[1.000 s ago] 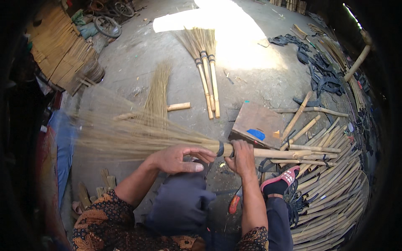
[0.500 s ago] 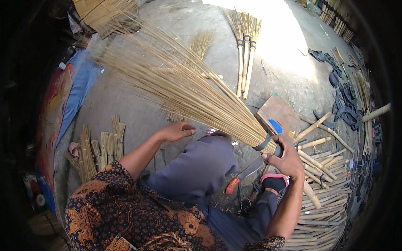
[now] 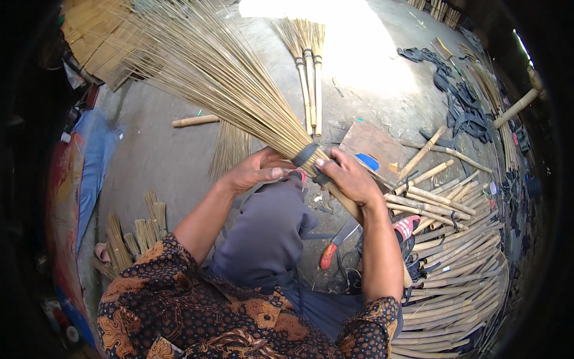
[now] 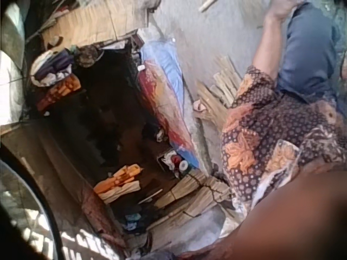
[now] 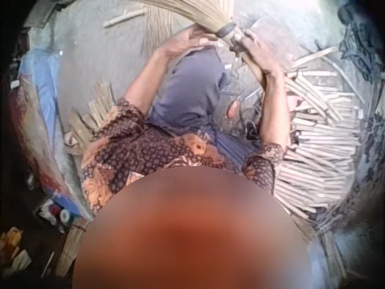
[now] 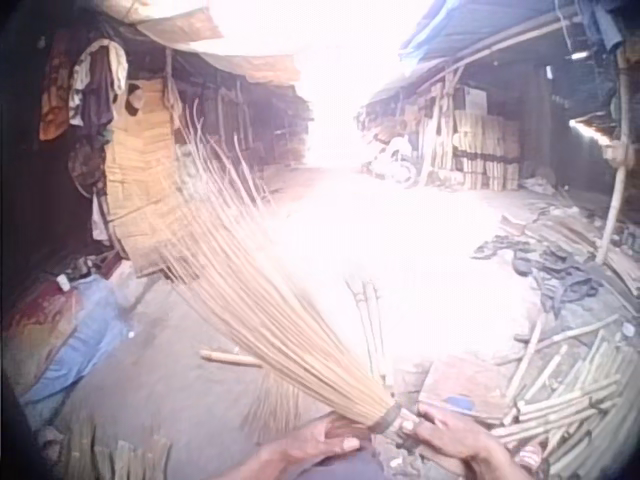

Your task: The person sits on the floor and assembles a broom by bundling straw, inserting a bamboo handle, and securing it with a hammer and wire. They then place the finished broom aside and begin a second broom.

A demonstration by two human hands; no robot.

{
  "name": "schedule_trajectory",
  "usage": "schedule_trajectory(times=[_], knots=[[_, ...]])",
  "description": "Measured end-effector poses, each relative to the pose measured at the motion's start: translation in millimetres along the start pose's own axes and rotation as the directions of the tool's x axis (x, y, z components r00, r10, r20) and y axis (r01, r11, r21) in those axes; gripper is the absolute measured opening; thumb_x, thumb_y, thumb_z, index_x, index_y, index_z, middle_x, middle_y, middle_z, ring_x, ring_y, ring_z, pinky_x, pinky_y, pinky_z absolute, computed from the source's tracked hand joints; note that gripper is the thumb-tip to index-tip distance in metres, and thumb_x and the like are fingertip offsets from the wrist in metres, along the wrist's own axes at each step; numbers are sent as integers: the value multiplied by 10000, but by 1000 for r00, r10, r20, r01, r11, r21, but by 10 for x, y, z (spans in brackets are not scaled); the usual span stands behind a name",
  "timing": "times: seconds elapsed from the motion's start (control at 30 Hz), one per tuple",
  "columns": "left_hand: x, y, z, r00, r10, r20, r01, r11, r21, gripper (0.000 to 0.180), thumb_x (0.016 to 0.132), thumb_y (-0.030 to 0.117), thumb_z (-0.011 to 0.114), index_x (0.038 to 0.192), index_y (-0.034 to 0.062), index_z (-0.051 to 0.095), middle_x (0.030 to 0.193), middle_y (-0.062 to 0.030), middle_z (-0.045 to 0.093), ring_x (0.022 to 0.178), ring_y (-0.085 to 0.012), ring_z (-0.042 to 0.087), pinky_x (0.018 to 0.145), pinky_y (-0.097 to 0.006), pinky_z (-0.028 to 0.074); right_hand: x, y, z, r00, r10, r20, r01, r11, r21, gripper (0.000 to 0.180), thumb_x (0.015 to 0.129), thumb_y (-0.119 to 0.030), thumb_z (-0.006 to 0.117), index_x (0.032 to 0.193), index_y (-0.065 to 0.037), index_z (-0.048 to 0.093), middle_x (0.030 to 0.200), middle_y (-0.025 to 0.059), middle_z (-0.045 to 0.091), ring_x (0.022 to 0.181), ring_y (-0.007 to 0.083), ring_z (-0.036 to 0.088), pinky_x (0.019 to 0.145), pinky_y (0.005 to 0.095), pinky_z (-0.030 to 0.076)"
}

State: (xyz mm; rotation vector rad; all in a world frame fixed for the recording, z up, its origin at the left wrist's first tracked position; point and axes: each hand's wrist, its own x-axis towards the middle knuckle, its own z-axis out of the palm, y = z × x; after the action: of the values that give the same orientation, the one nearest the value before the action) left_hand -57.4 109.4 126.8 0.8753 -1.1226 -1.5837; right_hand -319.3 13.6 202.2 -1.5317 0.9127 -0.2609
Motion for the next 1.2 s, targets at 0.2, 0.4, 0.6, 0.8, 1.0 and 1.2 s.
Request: schedule_trajectory(times=[0.2, 0.4, 0.6, 0.8, 1.0, 1.2], knots=[[167, 145, 139, 942, 167, -291, -256, 919, -300, 662, 985, 431, 735, 1431, -5, 512, 1295, -137, 660, 1181, -259, 687, 991, -444, 612, 227, 67, 241, 938, -284, -200, 273, 959, -81, 562, 1013, -378, 673, 1362, 50, 568, 1140, 164, 700, 1090, 223, 657, 1004, 364, 509], [174, 285, -389, 787, 86, -612, -185, 978, -101, 597, 1003, 460, 702, 1370, 17, 542, 1240, -143, 684, 1066, -263, 740, 874, -430, 651, -598, 1089, 44, 941, -145, -306, -10, 891, -455, 759, 858, -325, 844, 1450, 16, 516, 1326, 226, 640, 1206, 337, 637, 1066, 414, 488], [373, 182, -455, 775, 129, -618, -383, 874, -298, 525, 1004, 452, 709, 1332, 71, 556, 1185, -86, 617, 1138, -229, 640, 1039, -487, 545, -998, 1890, 538, 779, -26, -627, -374, 783, -498, 345, 823, -336, 826, 935, -36, 696, 879, 219, 726, 847, 439, 705, 742, 504, 546], [640, 47, -419, 750, 60, -659, -313, 909, -274, 352, 932, 155, 783, 1185, 51, 561, 1038, -72, 641, 887, -187, 682, 758, -401, 615, -963, 2025, 1007, 702, -155, -695, -381, 743, -551, 357, 816, -233, 834, 1048, -40, 644, 917, 230, 697, 870, 473, 680, 755, 531, 537], [780, -11, -601, 626, 22, -779, -258, 949, -181, 293, 917, 96, 757, 1126, 45, 559, 936, -57, 649, 779, -162, 677, 652, -339, 598, -1105, 2258, 1131, 719, -59, -692, -394, 787, -475, 360, 821, -230, 818, 1053, -23, 637, 961, 268, 686, 909, 487, 675, 789, 540, 531], [980, -98, -783, 623, -51, -780, -129, 978, -166, 375, 932, 253, 791, 1141, 62, 545, 965, -58, 630, 785, -167, 641, 687, -355, 585, -1208, 2670, 1229, 768, 173, -617, -492, 775, -396, 422, 831, -280, 782, 1159, -41, 664, 997, 272, 729, 920, 490, 702, 796, 526, 551]])
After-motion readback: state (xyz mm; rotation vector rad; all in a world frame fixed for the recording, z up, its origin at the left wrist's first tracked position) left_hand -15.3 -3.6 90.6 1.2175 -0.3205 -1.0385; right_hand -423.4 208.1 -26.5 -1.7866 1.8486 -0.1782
